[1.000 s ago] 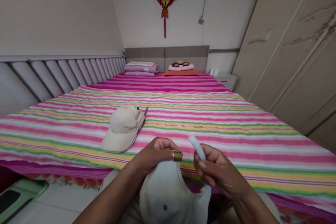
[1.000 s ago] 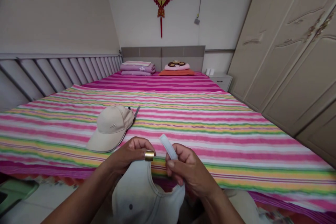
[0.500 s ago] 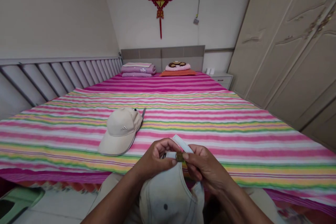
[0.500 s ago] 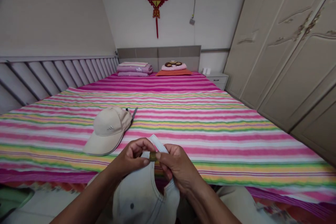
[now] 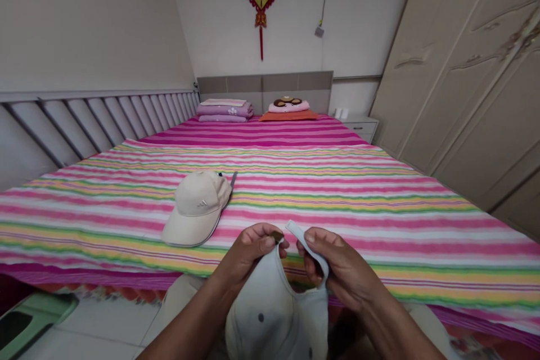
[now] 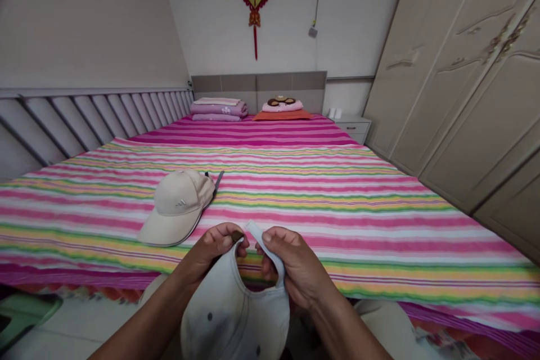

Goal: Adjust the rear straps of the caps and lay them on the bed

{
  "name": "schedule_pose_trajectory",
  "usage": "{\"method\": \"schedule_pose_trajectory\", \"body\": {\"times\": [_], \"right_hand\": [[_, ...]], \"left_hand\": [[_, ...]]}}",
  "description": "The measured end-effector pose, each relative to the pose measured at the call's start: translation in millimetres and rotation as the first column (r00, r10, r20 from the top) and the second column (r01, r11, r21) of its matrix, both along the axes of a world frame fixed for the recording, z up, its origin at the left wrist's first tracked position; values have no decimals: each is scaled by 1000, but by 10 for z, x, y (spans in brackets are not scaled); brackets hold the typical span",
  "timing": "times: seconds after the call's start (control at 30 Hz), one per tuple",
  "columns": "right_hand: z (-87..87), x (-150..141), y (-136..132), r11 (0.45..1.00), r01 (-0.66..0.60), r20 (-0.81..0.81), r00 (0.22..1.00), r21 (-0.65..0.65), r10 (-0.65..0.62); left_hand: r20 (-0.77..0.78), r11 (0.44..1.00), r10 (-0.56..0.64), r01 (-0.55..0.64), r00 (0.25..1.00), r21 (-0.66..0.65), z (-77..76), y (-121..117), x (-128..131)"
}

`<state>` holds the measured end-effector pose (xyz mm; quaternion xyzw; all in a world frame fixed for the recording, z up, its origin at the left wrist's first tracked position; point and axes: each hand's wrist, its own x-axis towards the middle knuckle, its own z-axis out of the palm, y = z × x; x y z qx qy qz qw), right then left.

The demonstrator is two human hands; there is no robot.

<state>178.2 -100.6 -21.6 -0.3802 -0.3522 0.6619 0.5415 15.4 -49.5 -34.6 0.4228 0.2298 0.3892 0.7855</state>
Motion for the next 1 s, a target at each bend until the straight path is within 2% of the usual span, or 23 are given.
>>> {"method": "schedule_pose_trajectory", "body": {"times": [0.23, 0.47, 1.0], "right_hand": [[-15, 1, -21, 1000, 9, -2, 1000, 3, -9], [-89, -40, -12, 1000, -16, -24, 1000, -9, 16], [-95, -80, -5, 1000, -8, 24, 1000, -13, 8]], "left_hand": [[42, 999, -1, 3, 999, -54, -106, 57, 38], [31, 997, 16, -13, 999, -69, -124, 52, 50], [44, 1000, 10, -8, 999, -30, -133, 29, 29]]}}
